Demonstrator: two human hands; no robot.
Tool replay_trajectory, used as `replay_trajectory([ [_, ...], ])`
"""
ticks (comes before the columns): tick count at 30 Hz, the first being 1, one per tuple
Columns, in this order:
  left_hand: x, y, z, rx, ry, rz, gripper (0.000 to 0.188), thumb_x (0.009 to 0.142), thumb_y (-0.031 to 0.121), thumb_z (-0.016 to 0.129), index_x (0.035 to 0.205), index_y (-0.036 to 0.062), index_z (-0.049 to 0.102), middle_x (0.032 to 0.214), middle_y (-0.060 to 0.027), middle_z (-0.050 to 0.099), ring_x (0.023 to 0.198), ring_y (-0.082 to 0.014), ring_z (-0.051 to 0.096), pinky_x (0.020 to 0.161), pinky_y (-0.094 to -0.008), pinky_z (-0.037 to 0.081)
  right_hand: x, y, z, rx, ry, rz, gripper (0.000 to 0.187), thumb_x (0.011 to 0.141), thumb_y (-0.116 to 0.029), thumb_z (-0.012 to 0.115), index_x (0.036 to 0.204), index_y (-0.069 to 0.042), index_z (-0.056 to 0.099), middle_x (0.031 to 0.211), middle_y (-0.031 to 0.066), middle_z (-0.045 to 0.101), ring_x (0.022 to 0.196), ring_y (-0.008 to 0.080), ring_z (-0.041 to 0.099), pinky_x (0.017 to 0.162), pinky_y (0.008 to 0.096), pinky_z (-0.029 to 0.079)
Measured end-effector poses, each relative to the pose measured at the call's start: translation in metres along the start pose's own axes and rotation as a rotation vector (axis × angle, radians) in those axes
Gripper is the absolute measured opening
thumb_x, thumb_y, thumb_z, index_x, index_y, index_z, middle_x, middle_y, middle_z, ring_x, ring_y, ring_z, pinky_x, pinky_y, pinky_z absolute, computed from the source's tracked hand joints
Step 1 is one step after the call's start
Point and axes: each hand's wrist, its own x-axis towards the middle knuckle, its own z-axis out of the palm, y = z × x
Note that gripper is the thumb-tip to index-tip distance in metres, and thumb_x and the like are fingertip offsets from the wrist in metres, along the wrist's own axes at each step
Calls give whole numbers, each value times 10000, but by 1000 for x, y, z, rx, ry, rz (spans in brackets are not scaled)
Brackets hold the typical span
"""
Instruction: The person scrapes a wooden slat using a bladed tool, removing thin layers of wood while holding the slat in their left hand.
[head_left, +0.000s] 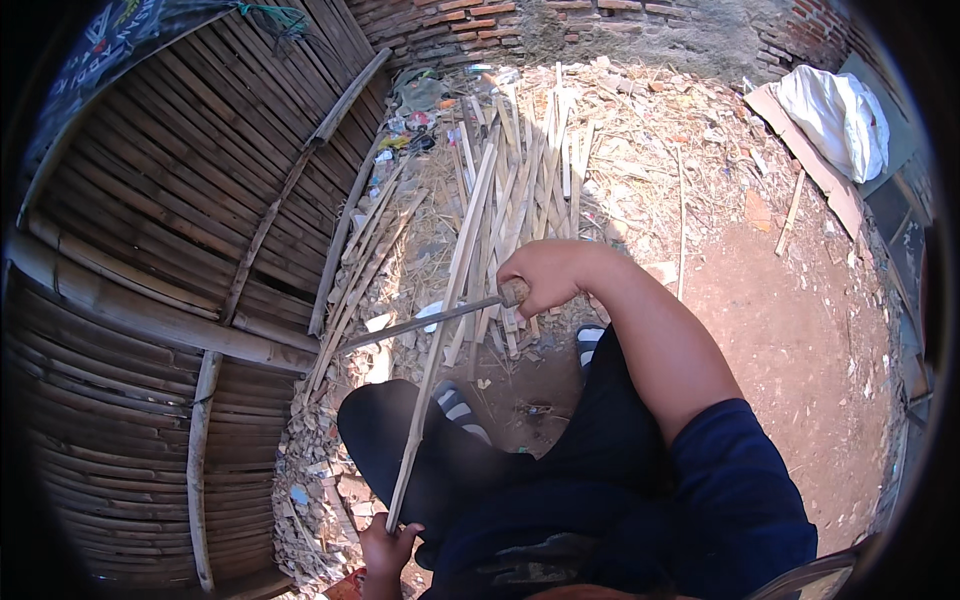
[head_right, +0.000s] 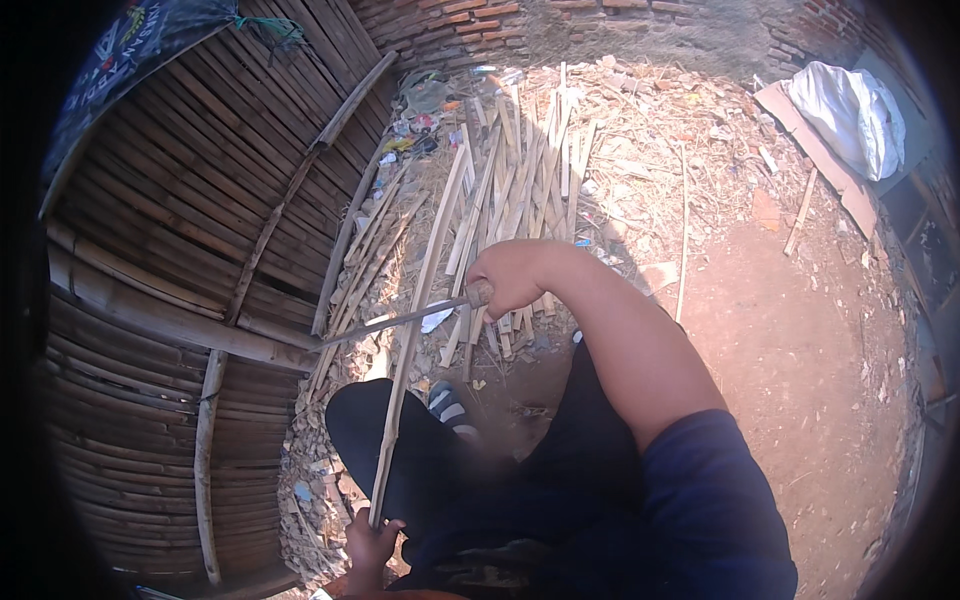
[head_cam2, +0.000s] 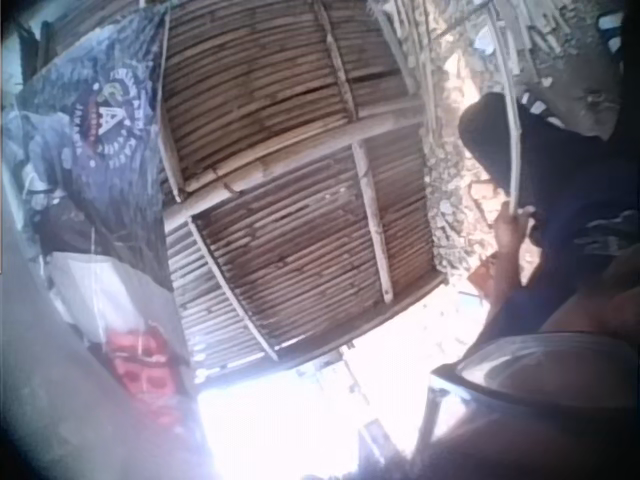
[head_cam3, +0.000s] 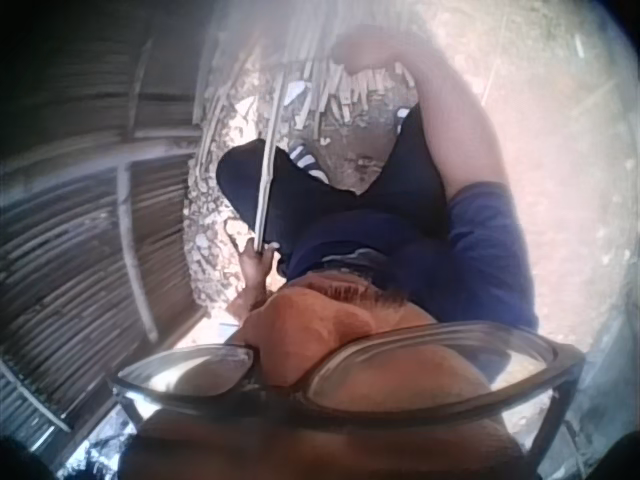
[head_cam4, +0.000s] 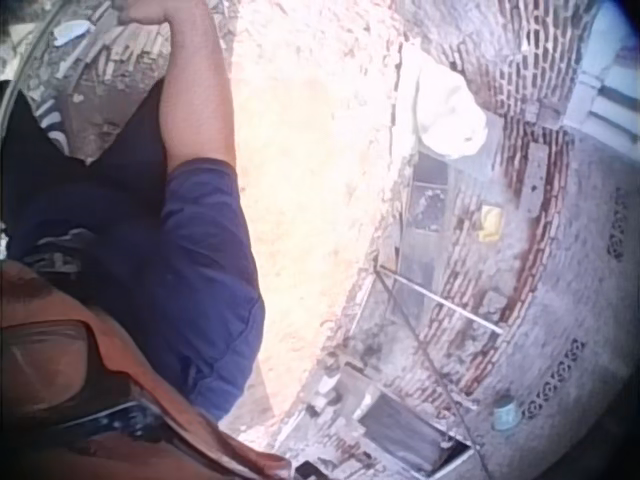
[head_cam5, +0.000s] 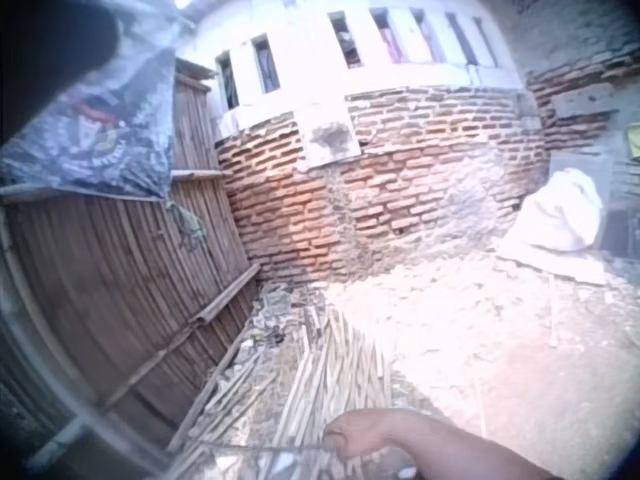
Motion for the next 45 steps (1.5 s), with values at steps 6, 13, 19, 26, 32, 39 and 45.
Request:
replay_trajectory([
  [6, 5, 5, -8, -24, -60, -32, 561, 657, 454, 940, 749, 48, 565, 534, -84, 596, 503, -293, 651, 509, -388, 514, 0, 41, -17, 153, 288, 321, 491, 790, -330, 770, 1168, -27, 687, 1074, 224, 705, 1043, 375, 671, 906, 444, 521],
  [13, 5, 8, -8, -15, -55, -19, 554, 663, 439, 942, 751, 47, 561, 542, -85, 598, 506, -286, 651, 511, -382, 510, 6, -34, 19, -86, -57, 26, 498, 779, -304, 755, 1237, -117, 697, 1125, 180, 711, 1080, 373, 666, 913, 465, 530],
  [19, 1, 4, -5, -32, -33, -15, 549, 671, 440, 938, 755, 44, 567, 542, -81, 591, 504, -276, 649, 503, -376, 505, 10, -33, 23, -101, -2, -99, 418, 784, -354, 764, 1115, -103, 725, 997, 174, 727, 993, 383, 684, 833, 483, 531],
  [26, 6, 9, -10, -27, -54, -9, 549, 663, 433, 942, 761, 42, 569, 545, -89, 606, 513, -282, 659, 513, -382, 517, 1, 48, -14, 167, 448, 339, 545, 799, -369, 774, 1193, -4, 681, 1073, 240, 709, 1053, 392, 671, 928, 466, 523],
  [32, 7, 5, -3, -65, -35, 16, 547, 664, 425, 944, 769, 41, 569, 543, -87, 605, 504, -281, 656, 510, -378, 516, 3, -6, 9, -10, 92, 71, 521, 786, -336, 771, 1227, -72, 684, 1128, 181, 712, 1067, 386, 668, 922, 486, 530],
  [39, 0, 2, -2, -14, 2, -17, 551, 653, 442, 945, 752, 45, 577, 536, -79, 588, 493, -273, 643, 497, -376, 506, 7, -43, 20, -173, 8, -92, 384, 777, -330, 770, 1101, -133, 715, 966, 157, 719, 971, 375, 686, 816, 484, 537],
  [45, 3, 7, -5, -5, 3, 20, 544, 658, 431, 945, 744, 47, 569, 542, -85, 596, 501, -283, 650, 501, -382, 510, 14, 60, -5, 83, 512, 251, 457, 806, -349, 765, 1128, -34, 687, 1004, 213, 706, 976, 394, 674, 859, 461, 524],
])
